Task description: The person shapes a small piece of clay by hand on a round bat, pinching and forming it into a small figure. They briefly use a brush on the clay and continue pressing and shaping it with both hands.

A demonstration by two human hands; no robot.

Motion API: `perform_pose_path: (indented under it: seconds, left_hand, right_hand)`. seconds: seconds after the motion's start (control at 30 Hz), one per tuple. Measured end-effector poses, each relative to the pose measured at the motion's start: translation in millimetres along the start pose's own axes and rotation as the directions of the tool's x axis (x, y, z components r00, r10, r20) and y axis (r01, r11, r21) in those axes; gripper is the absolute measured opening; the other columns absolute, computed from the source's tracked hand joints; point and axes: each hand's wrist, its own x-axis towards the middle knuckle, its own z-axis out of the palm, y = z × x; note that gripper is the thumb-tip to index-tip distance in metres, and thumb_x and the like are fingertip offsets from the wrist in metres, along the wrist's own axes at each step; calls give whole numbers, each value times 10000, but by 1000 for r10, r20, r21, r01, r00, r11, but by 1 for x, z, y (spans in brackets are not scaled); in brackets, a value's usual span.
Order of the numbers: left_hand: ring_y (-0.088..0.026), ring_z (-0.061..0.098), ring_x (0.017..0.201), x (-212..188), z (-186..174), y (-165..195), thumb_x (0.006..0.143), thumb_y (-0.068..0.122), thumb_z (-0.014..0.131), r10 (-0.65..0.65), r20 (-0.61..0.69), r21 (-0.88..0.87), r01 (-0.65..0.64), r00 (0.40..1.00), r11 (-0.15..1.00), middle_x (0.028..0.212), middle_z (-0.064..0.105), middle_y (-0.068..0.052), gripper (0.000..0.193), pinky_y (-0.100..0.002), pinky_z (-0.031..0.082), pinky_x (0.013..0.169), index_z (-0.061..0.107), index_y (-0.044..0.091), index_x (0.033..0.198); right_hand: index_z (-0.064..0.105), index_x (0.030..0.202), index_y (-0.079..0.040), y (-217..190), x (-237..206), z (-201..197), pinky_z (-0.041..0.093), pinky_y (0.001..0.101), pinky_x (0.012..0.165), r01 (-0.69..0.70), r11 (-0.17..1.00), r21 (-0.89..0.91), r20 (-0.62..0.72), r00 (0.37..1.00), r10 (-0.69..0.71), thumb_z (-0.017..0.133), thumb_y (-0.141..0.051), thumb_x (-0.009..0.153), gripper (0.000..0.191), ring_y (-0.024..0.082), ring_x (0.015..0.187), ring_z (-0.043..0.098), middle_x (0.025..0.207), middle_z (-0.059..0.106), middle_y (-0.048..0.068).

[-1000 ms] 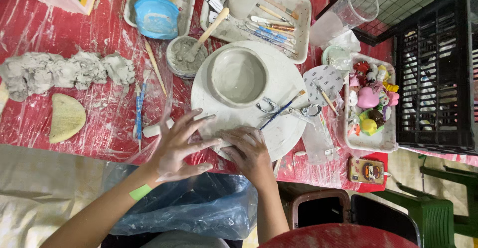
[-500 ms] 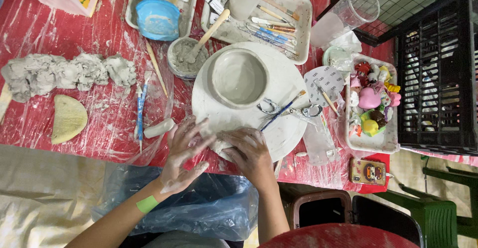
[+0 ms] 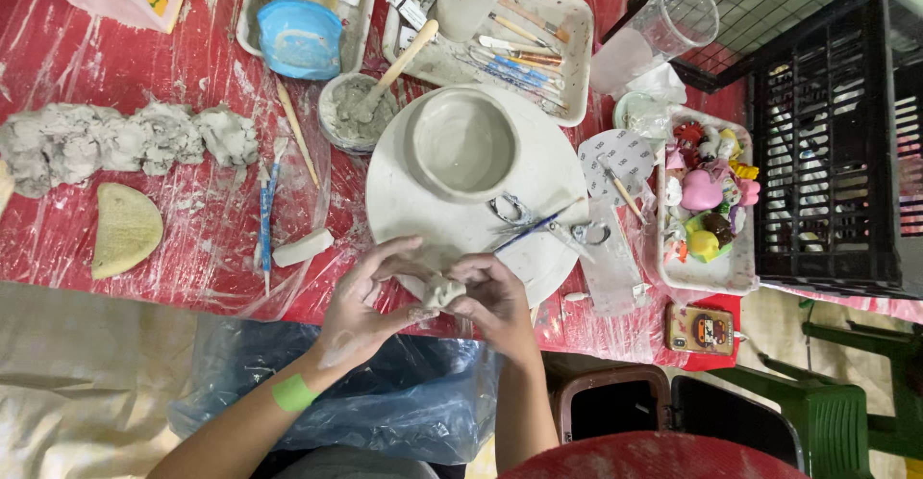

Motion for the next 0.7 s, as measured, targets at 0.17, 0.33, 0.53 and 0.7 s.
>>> perform_pose_path:
  seconds: [0.17, 0.33, 0.53, 0.7]
  left_hand:
    - [-160, 671, 1103, 3, -8, 1, 770, 36, 881, -99, 101, -126, 112, 990, 986, 1151, 709, -87, 741, -329, 541, 1009, 545, 10, 1430]
    - [-142, 695, 1024, 7, -18, 9, 739, 67, 892, -139, 159, -32, 146, 977, 989, 1098, 741, -57, 762, -321, 565, 973, 555, 33, 1421]
    - [-143, 703, 1025, 11, -15, 17, 738, 65, 889, -209, 175, -109, 229, 962, 967, 1188, 697, -36, 717, -338, 533, 1023, 555, 19, 1371]
    - [-142, 691, 1081, 13, -23, 23, 775, 101, 878, -188, 265, -33, 204, 946, 978, 1120, 738, -72, 766, -347, 504, 1063, 504, 34, 1440]
  right_hand:
    - [625, 1103, 27, -2, 3, -1, 570, 267, 579, -58, 968, 243, 112, 993, 31, 814, -91, 916, 291, 141, 716, 698, 1025, 721, 151]
    - [649, 1078, 41, -4, 5, 2, 558, 261, 526, -107, 974, 200, 122, 989, 83, 826, -46, 896, 268, 144, 648, 697, 955, 742, 167]
    - [670, 1025, 52, -7, 7, 1, 566, 263, 518, -112, 975, 192, 161, 984, 81, 817, -18, 870, 225, 143, 668, 700, 1023, 740, 175]
    - [675, 1047, 66, -6, 6, -2, 574, 271, 531, -127, 983, 135, 150, 983, 107, 810, 24, 880, 219, 150, 653, 709, 1002, 733, 180]
